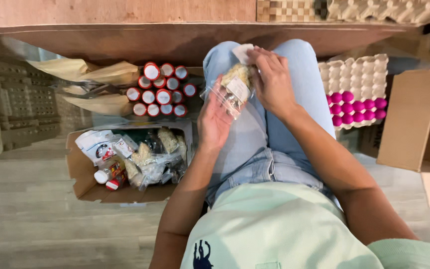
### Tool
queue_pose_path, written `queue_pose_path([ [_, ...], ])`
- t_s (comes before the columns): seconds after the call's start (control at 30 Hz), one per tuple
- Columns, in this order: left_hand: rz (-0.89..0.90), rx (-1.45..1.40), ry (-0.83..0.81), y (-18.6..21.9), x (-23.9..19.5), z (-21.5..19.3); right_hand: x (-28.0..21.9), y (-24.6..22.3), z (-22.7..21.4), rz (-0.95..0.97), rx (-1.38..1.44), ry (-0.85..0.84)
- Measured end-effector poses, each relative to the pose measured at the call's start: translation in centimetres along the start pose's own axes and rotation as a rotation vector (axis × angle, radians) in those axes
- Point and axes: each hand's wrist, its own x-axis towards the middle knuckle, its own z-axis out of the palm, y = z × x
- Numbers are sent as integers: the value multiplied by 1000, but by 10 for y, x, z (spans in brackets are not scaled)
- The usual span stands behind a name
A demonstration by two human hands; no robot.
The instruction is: The person wipes a small packet of dried food with a cloth, applies a label to it, and then hangs the packet on a retail display rack.
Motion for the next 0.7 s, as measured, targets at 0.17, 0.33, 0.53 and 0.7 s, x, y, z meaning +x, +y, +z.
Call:
queue_pose_path([
  [0.17, 14, 123, 15, 7, -3, 8, 10, -8, 7, 16, 97, -1],
  [0.33, 12, 141, 15, 3, 5, 4, 5, 2, 18, 79, 257, 46],
  [0.53, -130, 172, -137, -24, 40, -13, -15, -3, 8, 40, 252, 140],
  [0.7, -208, -18, -177, -34, 66, -41, -31, -4, 13, -143, 73, 76],
])
